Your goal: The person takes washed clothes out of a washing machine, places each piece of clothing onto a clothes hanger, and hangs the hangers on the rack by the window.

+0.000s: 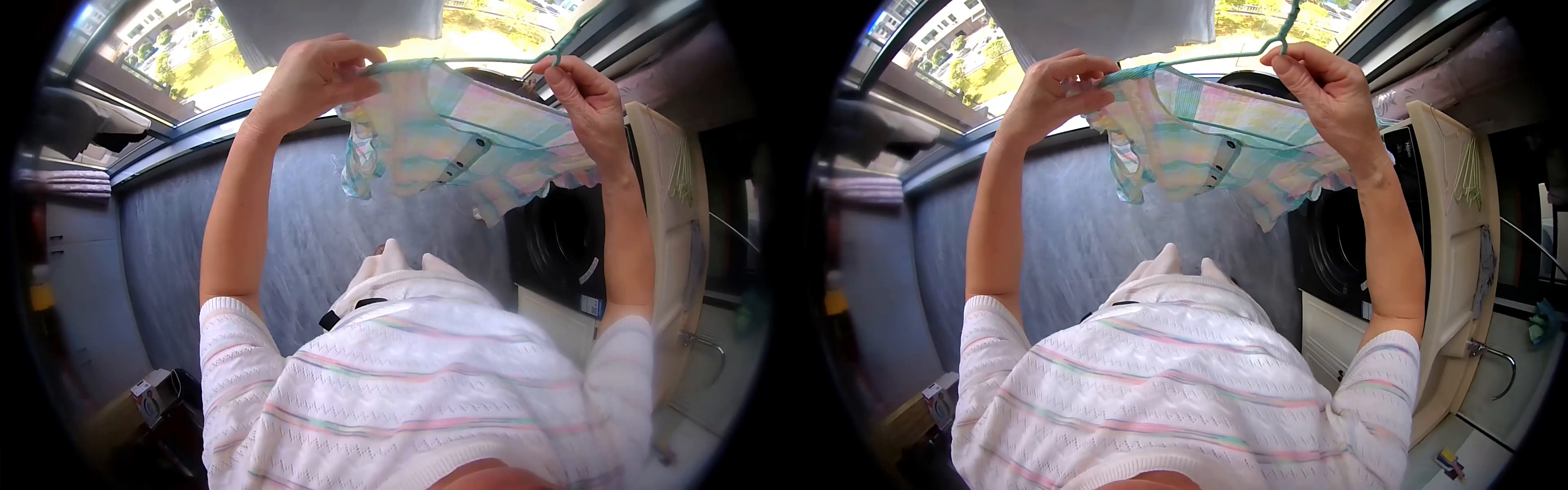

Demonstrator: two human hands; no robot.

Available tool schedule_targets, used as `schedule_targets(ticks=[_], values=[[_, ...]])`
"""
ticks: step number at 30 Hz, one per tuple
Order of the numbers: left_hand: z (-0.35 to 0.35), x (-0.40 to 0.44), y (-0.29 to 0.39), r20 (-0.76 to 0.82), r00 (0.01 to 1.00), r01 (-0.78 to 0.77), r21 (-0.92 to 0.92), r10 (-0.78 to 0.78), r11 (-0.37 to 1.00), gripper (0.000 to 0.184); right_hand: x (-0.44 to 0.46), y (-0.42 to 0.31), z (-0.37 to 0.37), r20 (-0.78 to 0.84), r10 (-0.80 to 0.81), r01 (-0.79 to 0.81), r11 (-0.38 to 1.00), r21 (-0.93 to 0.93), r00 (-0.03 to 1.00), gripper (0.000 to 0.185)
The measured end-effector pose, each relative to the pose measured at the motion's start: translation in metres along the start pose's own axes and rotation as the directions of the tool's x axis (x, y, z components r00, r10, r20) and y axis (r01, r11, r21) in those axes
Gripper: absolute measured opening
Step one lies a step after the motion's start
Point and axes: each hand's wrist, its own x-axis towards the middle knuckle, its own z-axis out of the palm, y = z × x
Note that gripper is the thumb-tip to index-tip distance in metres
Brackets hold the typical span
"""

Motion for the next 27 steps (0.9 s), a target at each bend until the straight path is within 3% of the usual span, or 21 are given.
schedule_targets(ticks=[3, 4, 7, 12, 17, 18, 19, 20, 21, 22, 23, 25, 27], values=[[-0.016, -0.010, -0.023, -0.059, 0.998, 0.040, 0.107, -0.034, 0.993, 0.018, 0.005, -0.002, 0.004, -0.014, 0.059, -0.058, 0.997, 0.046, 0.998, 0.018], [-0.016, -0.013, -0.028, -0.055, 0.983, 0.175, -0.026, -0.176, 0.984, 0.016, 0.006, 0.003, 0.003, -0.011, 0.078, -0.077, 0.996, 0.048, 0.997, 0.019], [-0.011, -0.015, -0.050, -0.081, 0.977, 0.181, -0.159, -0.195, 0.971, 0.013, 0.011, 0.001, 0.013, -0.040, 0.023, -0.021, 0.998, 0.053, 0.999, 0.020], [-0.006, -0.012, -0.058, -0.128, 0.976, 0.131, -0.308, -0.178, 0.942, 0.013, 0.012, 0.000, 0.002, 0.000, 0.116, -0.116, 0.990, 0.076, 0.993, 0.021], [0.009, -0.016, -0.059, -0.215, 0.944, 0.064, -0.625, -0.250, 0.778, 0.043, 0.010, -0.002, -0.004, -0.056, 0.106, -0.099, 0.988, 0.114, 0.993, 0.019], [0.014, -0.019, -0.066, -0.113, 0.954, 0.115, -0.720, -0.279, 0.684, 0.066, 0.010, -0.004, -0.005, -0.073, 0.110, -0.100, 0.988, 0.121, 0.991, 0.019], [0.024, -0.023, -0.069, -0.067, 0.949, 0.144, -0.774, -0.307, 0.617, 0.073, 0.013, -0.005, -0.008, -0.094, 0.096, -0.084, 0.989, 0.123, 0.991, 0.019], [0.035, -0.027, -0.070, -0.030, 0.943, 0.184, -0.784, -0.331, 0.593, 0.078, 0.014, -0.005, -0.014, -0.089, 0.108, -0.095, 0.987, 0.133, 0.990, 0.019], [0.058, -0.033, -0.096, -0.081, 0.946, 0.204, -0.603, -0.314, 0.771, 0.086, 0.014, -0.004, -0.019, -0.086, 0.117, -0.104, 0.984, 0.144, 0.989, 0.019], [0.064, -0.034, -0.090, -0.031, 0.929, 0.304, -0.502, -0.368, 0.810, 0.088, 0.017, -0.006, -0.024, -0.084, 0.112, -0.098, 0.982, 0.163, 0.990, 0.019], [0.070, -0.033, -0.088, -0.045, 0.930, 0.319, -0.399, -0.366, 0.860, 0.071, 0.025, -0.010, -0.030, -0.074, 0.111, -0.096, 0.979, 0.181, 0.991, 0.020], [0.093, -0.035, -0.101, -0.019, 0.923, 0.329, -0.481, -0.385, 0.812, 0.045, 0.037, -0.011, -0.040, -0.128, 0.029, -0.005, 0.983, 0.183, 0.991, 0.019], [0.096, -0.027, -0.104, 0.043, 0.857, 0.468, -0.481, -0.513, 0.741, 0.023, 0.065, -0.024, -0.048, -0.184, -0.056, 0.088, 0.982, 0.169, 0.981, 0.019]])
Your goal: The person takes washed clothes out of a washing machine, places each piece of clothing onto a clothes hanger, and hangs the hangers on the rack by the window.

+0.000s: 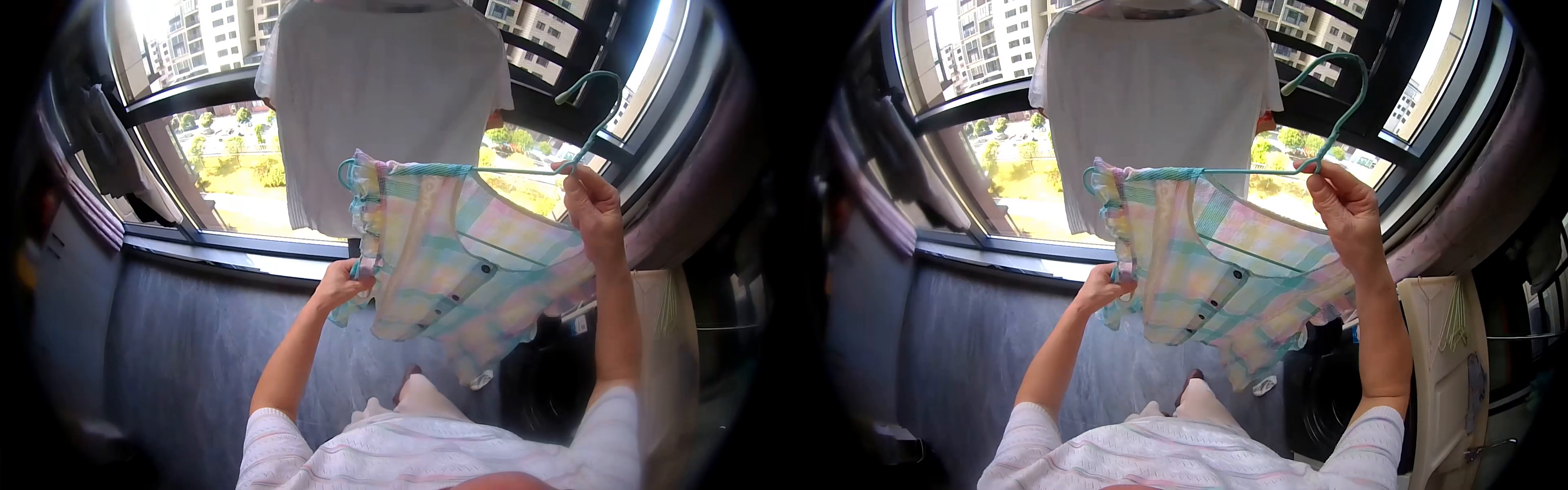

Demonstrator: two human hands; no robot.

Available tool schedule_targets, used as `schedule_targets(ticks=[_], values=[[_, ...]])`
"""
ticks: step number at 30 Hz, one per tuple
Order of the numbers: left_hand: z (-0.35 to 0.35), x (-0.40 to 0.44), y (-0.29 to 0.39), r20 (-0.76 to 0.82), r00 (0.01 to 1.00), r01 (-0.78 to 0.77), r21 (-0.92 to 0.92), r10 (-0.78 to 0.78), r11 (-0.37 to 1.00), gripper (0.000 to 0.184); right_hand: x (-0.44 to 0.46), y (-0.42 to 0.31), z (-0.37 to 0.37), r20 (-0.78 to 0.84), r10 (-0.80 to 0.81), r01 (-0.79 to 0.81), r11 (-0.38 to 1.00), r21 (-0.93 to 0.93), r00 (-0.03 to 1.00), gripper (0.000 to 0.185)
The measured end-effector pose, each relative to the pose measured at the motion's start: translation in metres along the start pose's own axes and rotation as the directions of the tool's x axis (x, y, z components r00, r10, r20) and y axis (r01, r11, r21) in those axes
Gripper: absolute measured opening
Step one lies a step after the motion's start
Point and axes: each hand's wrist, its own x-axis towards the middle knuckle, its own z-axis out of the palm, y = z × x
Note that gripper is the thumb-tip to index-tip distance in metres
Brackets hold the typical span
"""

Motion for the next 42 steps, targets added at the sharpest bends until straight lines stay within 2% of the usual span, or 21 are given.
schedule_targets(ticks=[2, 3, 4, 6, 7, 10, 13, 16, 17, 20, 22, 23, 26, 27, 31, 33, 36, 37, 40, 42], values=[[-0.012, 0.006, -0.006, -0.019, 0.999, 0.047, -0.050, -0.048, 0.998, 0.016, 0.029, 0.004, -0.007, 0.053, 0.008, -0.010, 0.999, 0.047, 0.999, 0.018], [-0.022, 0.006, -0.001, -0.017, 0.996, 0.081, -0.083, -0.083, 0.993, 0.013, 0.044, 0.007, -0.001, 0.044, -0.034, 0.033, 0.999, 0.037, 0.998, 0.018], [-0.035, 0.010, -0.008, 0.007, 0.999, 0.049, -0.113, -0.049, 0.992, 0.013, 0.060, 0.011, 0.008, 0.036, -0.077, 0.076, 0.997, 0.029, 0.996, 0.018], [-0.055, 0.008, -0.006, 0.038, 0.992, 0.127, -0.159, -0.122, 0.979, 0.015, 0.090, 0.019, 0.016, 0.063, -0.118, 0.114, 0.992, 0.061, 0.991, 0.019], [-0.066, 0.006, -0.008, 0.057, 0.992, 0.121, -0.240, -0.110, 0.963, 0.019, 0.106, 0.022, 0.019, 0.076, -0.136, 0.130, 0.988, 0.078, 0.988, 0.020], [-0.094, -0.011, 0.005, -0.026, 0.999, 0.013, -0.446, -0.027, 0.895, 0.022, 0.152, 0.024, 0.025, 0.115, -0.042, 0.042, 0.999, 0.002, 0.992, 0.022], [-0.117, -0.025, 0.018, -0.034, 0.999, 0.005, -0.638, -0.034, 0.770, 0.028, 0.202, 0.039, 0.042, 0.158, -0.096, 0.103, 0.994, -0.037, 0.983, 0.022], [-0.140, -0.023, 0.030, -0.081, 0.991, -0.133, -0.695, 0.107, 0.706, 0.034, 0.246, 0.045, 0.065, 0.134, -0.124, 0.129, 0.991, -0.027, 0.983, 0.021], [-0.144, -0.022, 0.047, -0.125, 0.980, -0.196, -0.692, 0.152, 0.695, 0.043, 0.264, 0.048, 0.073, 0.107, -0.135, 0.139, 0.990, -0.033, 0.985, 0.021], [-0.171, -0.013, 0.089, -0.265, 0.920, -0.391, -0.543, 0.291, 0.743, 0.048, 0.298, 0.043, 0.091, 0.081, -0.097, 0.103, 0.992, -0.069, 0.992, 0.023], [-0.191, -0.008, 0.115, -0.270, 0.912, -0.410, -0.534, 0.310, 0.740, 0.051, 0.316, 0.037, 0.106, 0.067, -0.075, 0.082, 0.990, -0.118, 0.995, 0.024], [-0.200, -0.006, 0.122, -0.258, 0.904, -0.426, -0.517, 0.340, 0.742, 0.050, 0.322, 0.037, 0.112, 0.086, -0.070, 0.075, 0.995, -0.062, 0.994, 0.025], [-0.227, 0.005, 0.132, -0.259, 0.886, -0.463, -0.468, 0.383, 0.753, 0.046, 0.360, 0.063, 0.128, -0.020, -0.242, 0.237, 0.962, -0.135, 0.970, 0.025], [-0.236, 0.010, 0.133, -0.266, 0.882, -0.471, -0.457, 0.389, 0.755, 0.045, 0.357, 0.051, 0.132, -0.022, -0.171, 0.164, 0.970, -0.179, 0.985, 0.023], [-0.259, 0.034, 0.143, -0.287, 0.861, -0.505, -0.391, 0.420, 0.769, 0.040, 0.369, 0.053, 0.133, -0.159, -0.162, 0.144, 0.982, -0.120, 0.974, 0.023], [-0.266, 0.043, 0.146, -0.253, 0.858, -0.514, -0.405, 0.448, 0.756, 0.040, 0.371, 0.046, 0.128, -0.171, -0.128, 0.118, 0.991, -0.070, 0.977, 0.022], [-0.274, 0.055, 0.150, -0.217, 0.850, -0.525, -0.415, 0.480, 0.743, 0.041, 0.380, 0.039, 0.120, -0.101, -0.055, 0.061, 0.996, 0.058, 0.993, 0.022], [-0.275, 0.056, 0.154, -0.208, 0.847, -0.529, -0.412, 0.488, 0.742, 0.041, 0.377, 0.034, 0.128, -0.171, -0.091, 0.096, 0.995, 0.019, 0.981, 0.020], [-0.279, 0.065, 0.157, -0.181, 0.855, -0.515, -0.415, 0.486, 0.750, 0.042, 0.382, 0.039, 0.125, -0.150, -0.053, 0.058, 0.998, 0.028, 0.987, 0.021], [-0.283, 0.068, 0.156, -0.153, 0.867, -0.491, -0.430, 0.475, 0.758, 0.042, 0.386, 0.037, 0.128, -0.130, -0.113, 0.120, 0.992, 0.042, 0.985, 0.022]])
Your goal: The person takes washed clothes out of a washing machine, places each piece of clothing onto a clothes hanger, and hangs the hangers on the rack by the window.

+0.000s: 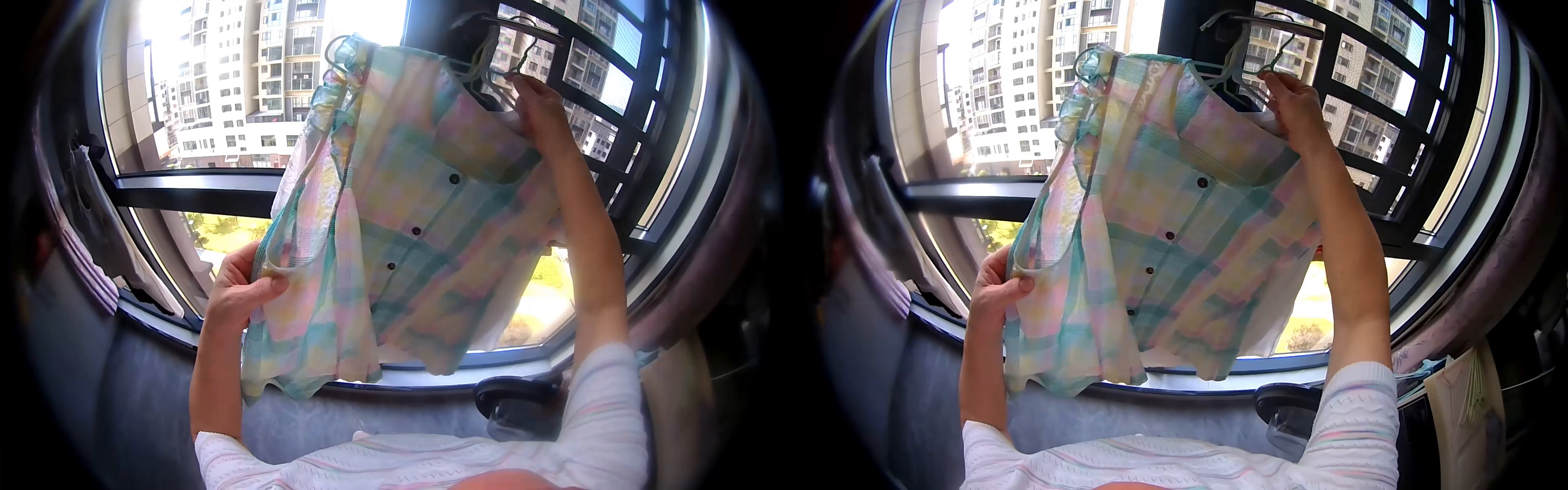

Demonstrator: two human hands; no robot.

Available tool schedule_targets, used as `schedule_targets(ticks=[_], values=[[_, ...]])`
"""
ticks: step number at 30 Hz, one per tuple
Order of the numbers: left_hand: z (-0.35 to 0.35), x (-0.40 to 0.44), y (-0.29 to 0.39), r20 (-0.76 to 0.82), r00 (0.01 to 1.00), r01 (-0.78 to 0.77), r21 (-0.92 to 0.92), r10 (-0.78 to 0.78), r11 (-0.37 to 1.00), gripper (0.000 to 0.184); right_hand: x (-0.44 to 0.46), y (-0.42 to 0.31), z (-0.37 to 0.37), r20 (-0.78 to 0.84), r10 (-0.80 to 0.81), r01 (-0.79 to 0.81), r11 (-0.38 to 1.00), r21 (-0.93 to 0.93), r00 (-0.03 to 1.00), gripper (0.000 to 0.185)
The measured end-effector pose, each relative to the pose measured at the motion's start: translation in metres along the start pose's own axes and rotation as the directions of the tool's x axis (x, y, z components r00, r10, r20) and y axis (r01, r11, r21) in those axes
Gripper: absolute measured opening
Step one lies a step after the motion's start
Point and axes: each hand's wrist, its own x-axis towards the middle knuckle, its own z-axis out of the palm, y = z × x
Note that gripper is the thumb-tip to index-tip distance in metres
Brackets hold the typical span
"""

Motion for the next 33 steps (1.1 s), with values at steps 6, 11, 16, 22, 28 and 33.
schedule_targets(ticks=[6, 11, 16, 22, 28, 33], values=[[-0.011, 0.011, 0.005, 0.325, 0.936, 0.107, 0.101, -0.135, 0.989, 0.036, -0.001, -0.025, 0.014, 0.242, 0.063, -0.041, 0.995, -0.094, 0.968, 0.022], [-0.028, 0.011, -0.016, 0.435, 0.827, 0.200, 0.365, -0.356, 0.909, 0.030, 0.000, 0.001, 0.017, 0.288, 0.014, 0.072, 0.956, -0.285, 0.958, 0.024], [-0.043, 0.008, -0.055, 0.281, 0.845, 0.319, 0.416, -0.454, 0.851, 0.024, -0.009, -0.010, 0.020, 0.271, 0.096, 0.007, 0.934, -0.357, 0.958, 0.030], [-0.088, -0.005, -0.109, -0.100, 0.931, 0.362, 0.144, -0.350, 0.921, 0.019, -0.015, 0.002, -0.002, 0.162, -0.247, 0.295, 0.796, -0.528, 0.955, 0.030], [-0.079, -0.022, -0.121, -0.155, 0.939, 0.326, 0.129, -0.306, 0.936, 0.032, -0.146, 0.037, -0.065, -0.195, -0.176, 0.068, 0.884, -0.462, 0.965, 0.022], [-0.094, -0.028, -0.159, -0.299, 0.874, 0.480, 0.403, -0.384, 0.779, 0.028, -0.249, 0.148, -0.093, -0.157, 0.510, -0.532, 0.785, -0.317, 0.846, 0.035]])
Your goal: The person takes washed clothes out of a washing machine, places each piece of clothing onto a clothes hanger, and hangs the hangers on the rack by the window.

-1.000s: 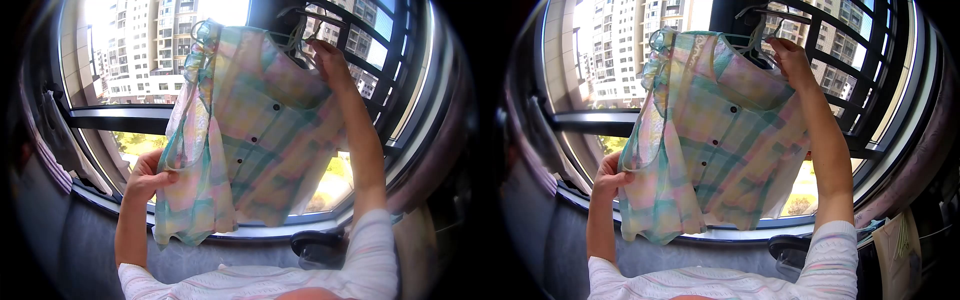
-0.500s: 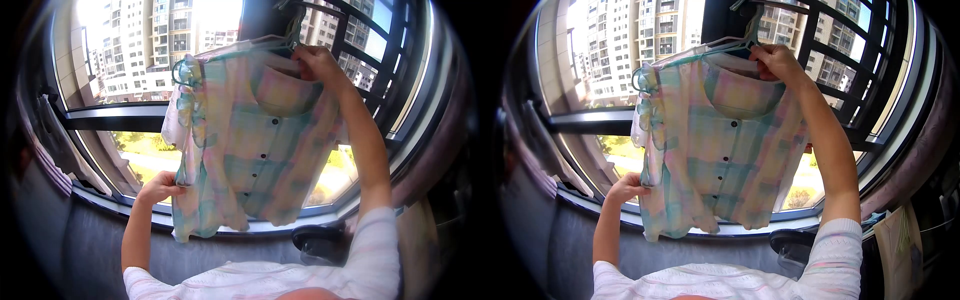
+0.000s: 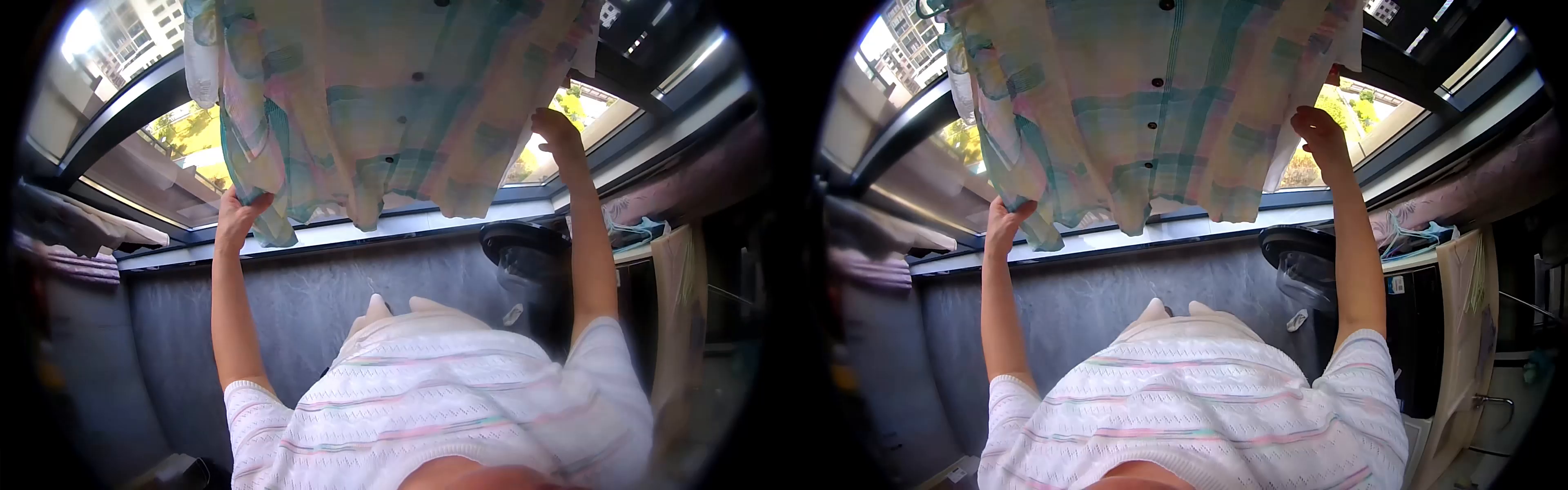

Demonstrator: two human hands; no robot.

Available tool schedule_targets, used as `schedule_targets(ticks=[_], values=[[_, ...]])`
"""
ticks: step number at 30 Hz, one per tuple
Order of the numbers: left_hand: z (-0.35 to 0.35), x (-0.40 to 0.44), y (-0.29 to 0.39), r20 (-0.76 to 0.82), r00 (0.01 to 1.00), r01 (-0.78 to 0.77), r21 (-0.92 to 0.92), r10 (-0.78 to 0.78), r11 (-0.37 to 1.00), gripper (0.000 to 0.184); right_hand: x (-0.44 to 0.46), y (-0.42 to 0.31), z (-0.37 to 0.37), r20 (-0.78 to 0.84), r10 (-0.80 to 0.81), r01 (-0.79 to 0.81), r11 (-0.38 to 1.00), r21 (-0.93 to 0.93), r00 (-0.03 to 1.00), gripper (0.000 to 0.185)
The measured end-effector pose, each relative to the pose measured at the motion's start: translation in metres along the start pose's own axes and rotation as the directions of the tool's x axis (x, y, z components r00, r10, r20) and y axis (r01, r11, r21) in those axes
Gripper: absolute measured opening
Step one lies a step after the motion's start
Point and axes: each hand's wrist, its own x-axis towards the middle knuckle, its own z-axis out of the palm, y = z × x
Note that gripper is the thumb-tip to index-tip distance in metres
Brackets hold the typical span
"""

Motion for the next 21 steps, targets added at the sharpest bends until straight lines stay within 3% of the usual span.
schedule_targets(ticks=[1, 2, 3, 8, 11, 13, 14, 16, 18, 21], values=[[-0.001, 0.004, -0.008, -0.007, 1.000, 0.003, -0.045, -0.004, 0.999, 0.025, -0.006, 0.007, 0.014, 0.028, 0.089, -0.088, 0.996, -0.019, 0.996, 0.040], [-0.003, 0.006, -0.014, -0.004, 1.000, -0.001, -0.055, 0.001, 0.998, 0.022, -0.004, 0.024, 0.023, 0.172, 0.118, -0.137, 0.985, 0.106, 0.978, 0.051], [-0.006, 0.008, -0.019, 0.015, 1.000, 0.024, -0.092, -0.023, 0.995, 0.021, -0.008, 0.029, 0.027, 0.242, 0.143, -0.158, 0.986, 0.045, 0.960, 0.057], [-0.012, 0.012, -0.025, -0.012, 1.000, 0.022, -0.151, -0.024, 0.988, 0.020, -0.011, 0.064, 0.035, 0.555, 0.264, -0.328, 0.945, 0.017, 0.789, 0.051], [-0.030, 0.015, -0.037, -0.071, 0.997, 0.024, -0.176, -0.037, 0.984, 0.020, -0.017, 0.077, 0.013, 0.409, 0.192, -0.286, 0.941, 0.183, 0.892, 0.039], [-0.040, 0.010, -0.032, -0.105, 0.994, 0.015, -0.213, -0.039, 0.977, 0.021, -0.017, 0.088, -0.015, 0.229, 0.193, -0.286, 0.814, 0.505, 0.954, 0.031], [-0.043, 0.009, -0.023, -0.145, 0.988, 0.044, -0.030, -0.048, 0.999, 0.022, -0.016, 0.095, -0.027, 0.169, 0.222, -0.279, 0.772, 0.571, 0.960, 0.029], [-0.055, 0.013, -0.035, -0.114, 0.991, -0.068, 0.028, 0.070, 0.997, 0.022, -0.016, 0.106, -0.050, 0.107, 0.274, -0.272, 0.687, 0.674, 0.956, 0.025], [-0.056, 0.013, -0.035, -0.153, 0.983, 0.083, -0.115, -0.100, 0.990, 0.020, -0.020, 0.113, -0.058, 0.102, 0.232, -0.244, 0.741, 0.625, 0.967, 0.023], [-0.046, 0.019, -0.034, -0.231, 0.969, 0.096, 0.002, -0.093, 0.995, 0.019, -0.028, 0.115, -0.050, 0.115, 0.187, -0.220, 0.822, 0.525, 0.976, 0.024]])
